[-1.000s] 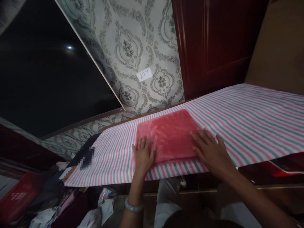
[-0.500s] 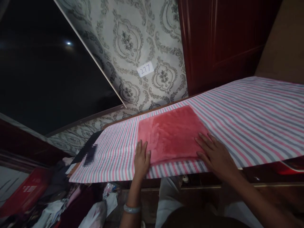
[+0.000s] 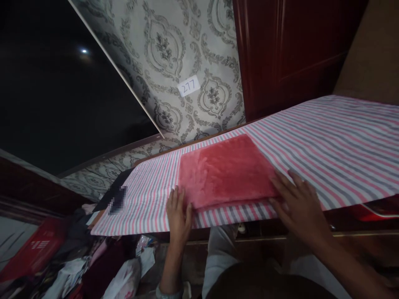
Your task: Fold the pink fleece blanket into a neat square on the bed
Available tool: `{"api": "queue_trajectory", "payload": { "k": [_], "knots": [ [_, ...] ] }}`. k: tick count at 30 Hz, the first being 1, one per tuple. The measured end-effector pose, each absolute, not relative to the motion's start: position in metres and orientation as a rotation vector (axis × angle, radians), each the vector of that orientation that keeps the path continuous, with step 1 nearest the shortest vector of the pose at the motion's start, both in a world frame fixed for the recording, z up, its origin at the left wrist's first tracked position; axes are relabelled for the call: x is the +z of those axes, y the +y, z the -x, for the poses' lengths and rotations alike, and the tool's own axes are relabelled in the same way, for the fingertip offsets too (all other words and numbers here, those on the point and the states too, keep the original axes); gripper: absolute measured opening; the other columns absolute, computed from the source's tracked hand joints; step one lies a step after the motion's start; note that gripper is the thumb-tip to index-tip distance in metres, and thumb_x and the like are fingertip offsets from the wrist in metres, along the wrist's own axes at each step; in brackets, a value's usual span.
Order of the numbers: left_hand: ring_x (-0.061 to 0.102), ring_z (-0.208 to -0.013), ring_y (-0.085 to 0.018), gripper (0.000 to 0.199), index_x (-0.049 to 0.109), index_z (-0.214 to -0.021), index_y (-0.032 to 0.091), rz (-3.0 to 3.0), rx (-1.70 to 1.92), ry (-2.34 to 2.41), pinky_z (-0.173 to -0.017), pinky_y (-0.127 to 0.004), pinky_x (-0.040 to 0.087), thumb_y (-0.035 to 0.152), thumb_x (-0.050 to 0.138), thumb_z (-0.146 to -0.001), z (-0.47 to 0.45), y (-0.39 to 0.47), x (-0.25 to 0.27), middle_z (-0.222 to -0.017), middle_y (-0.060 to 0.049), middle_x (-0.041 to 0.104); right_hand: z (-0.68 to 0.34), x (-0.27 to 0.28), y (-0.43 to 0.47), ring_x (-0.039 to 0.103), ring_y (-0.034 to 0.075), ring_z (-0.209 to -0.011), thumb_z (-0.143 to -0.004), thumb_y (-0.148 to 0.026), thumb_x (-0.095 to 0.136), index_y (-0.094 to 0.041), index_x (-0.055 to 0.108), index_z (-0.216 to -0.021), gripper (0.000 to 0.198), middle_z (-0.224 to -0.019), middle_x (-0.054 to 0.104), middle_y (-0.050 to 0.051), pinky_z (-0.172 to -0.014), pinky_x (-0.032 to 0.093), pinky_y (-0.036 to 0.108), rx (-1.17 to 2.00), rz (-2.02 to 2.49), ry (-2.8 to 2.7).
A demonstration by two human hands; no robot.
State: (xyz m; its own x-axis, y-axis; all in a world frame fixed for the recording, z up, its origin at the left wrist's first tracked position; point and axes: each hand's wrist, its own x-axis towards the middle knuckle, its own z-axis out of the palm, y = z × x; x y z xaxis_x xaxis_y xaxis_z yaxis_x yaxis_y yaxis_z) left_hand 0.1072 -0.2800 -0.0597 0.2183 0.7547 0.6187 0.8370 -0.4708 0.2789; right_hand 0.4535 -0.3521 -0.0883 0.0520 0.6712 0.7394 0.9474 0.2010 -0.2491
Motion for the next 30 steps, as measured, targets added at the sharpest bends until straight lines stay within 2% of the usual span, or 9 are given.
{"api": "queue_trajectory", "payload": {
  "k": [4, 6, 9, 18, 22, 25, 27, 30],
  "knots": [
    [0.017, -0.157, -0.036, 0.066, 0.036, -0.158, 0.028, 2.587, -0.763, -1.356, -0.12, -0.072, 0.019, 0.031, 0.058, -0.095, -0.159, -0.297, -0.044, -0.169, -0.012, 0.027, -0.408, -0.069, -0.339, 0.029, 0.036, -0.15, -0.102, -0.034, 0.039, -0.026, 0.022, -0.163, 0.064, -0.156, 0.044, 0.012, -0.115, 0.032, 0.063, -0.563, 1.446, -1.835],
    [0.015, -0.156, -0.04, 0.074, 0.034, -0.159, 0.03, 2.64, -0.639, -1.342, -0.118, -0.076, 0.019, 0.033, 0.064, -0.091, -0.179, -0.303, -0.048, -0.17, -0.012, 0.023, -0.392, -0.076, -0.332, 0.025, 0.035, -0.151, -0.101, -0.032, 0.041, -0.025, 0.029, -0.161, 0.062, -0.156, 0.046, 0.01, -0.116, 0.028, 0.064, -0.583, 1.43, -1.913],
    [0.017, -0.155, -0.043, 0.077, 0.037, -0.157, 0.03, 2.629, -0.553, -1.359, -0.115, -0.08, 0.021, 0.032, 0.069, -0.088, -0.19, -0.306, -0.062, -0.169, -0.014, 0.024, -0.385, -0.098, -0.326, 0.023, 0.034, -0.152, -0.099, -0.033, 0.043, -0.03, 0.034, -0.159, 0.061, -0.155, 0.047, 0.005, -0.117, 0.025, 0.064, -0.572, 1.434, -1.969],
    [0.023, -0.153, -0.044, 0.078, 0.041, -0.155, 0.028, 2.623, -0.483, -1.376, -0.113, -0.081, 0.024, 0.027, 0.073, -0.083, -0.191, -0.305, -0.067, -0.167, -0.015, 0.029, -0.389, -0.113, -0.327, 0.025, 0.032, -0.151, -0.101, -0.035, 0.04, -0.031, 0.018, -0.164, 0.067, -0.156, 0.046, 0.004, -0.116, 0.026, 0.06, -0.541, 1.425, -1.984],
    [0.023, -0.155, -0.039, 0.074, 0.039, -0.157, 0.028, 2.635, -0.495, -1.379, -0.117, -0.077, 0.022, 0.025, 0.067, -0.088, -0.182, -0.306, -0.06, -0.168, -0.013, 0.029, -0.396, -0.105, -0.332, 0.036, 0.032, -0.146, -0.101, -0.036, 0.037, -0.031, 0.011, -0.165, 0.069, -0.155, 0.047, 0.005, -0.114, 0.029, 0.061, -0.549, 1.447, -1.984],
    [0.022, -0.155, -0.038, 0.068, 0.04, -0.156, 0.027, 2.516, -0.56, -1.516, -0.119, -0.076, 0.014, 0.026, 0.062, -0.092, -0.159, -0.303, -0.059, -0.167, -0.014, 0.031, -0.411, -0.1, -0.34, 0.043, 0.035, -0.14, -0.102, -0.037, 0.034, -0.033, 0.007, -0.165, 0.069, -0.151, 0.052, 0.007, -0.113, 0.027, 0.066, -0.556, 1.505, -1.93],
    [0.019, -0.156, -0.038, 0.065, 0.042, -0.156, 0.025, 2.422, -0.614, -1.626, -0.12, -0.074, 0.012, 0.026, 0.059, -0.093, -0.141, -0.3, -0.064, -0.167, -0.015, 0.03, -0.422, -0.1, -0.347, 0.041, 0.037, -0.142, -0.102, -0.039, 0.033, -0.036, 0.007, -0.165, 0.068, -0.152, 0.05, 0.007, -0.111, 0.027, 0.069, -0.533, 1.55, -1.879],
    [0.015, -0.157, -0.034, 0.061, 0.041, -0.156, 0.022, 2.432, -0.66, -1.699, -0.121, -0.066, 0.022, 0.026, 0.053, -0.097, -0.118, -0.296, -0.076, -0.168, -0.016, 0.026, -0.433, -0.107, -0.354, 0.031, 0.036, -0.149, -0.102, -0.035, 0.034, -0.037, 0.007, -0.165, 0.068, -0.158, 0.043, 0.007, -0.111, 0.031, 0.065, -0.503, 1.587, -1.834]
  ]
}}
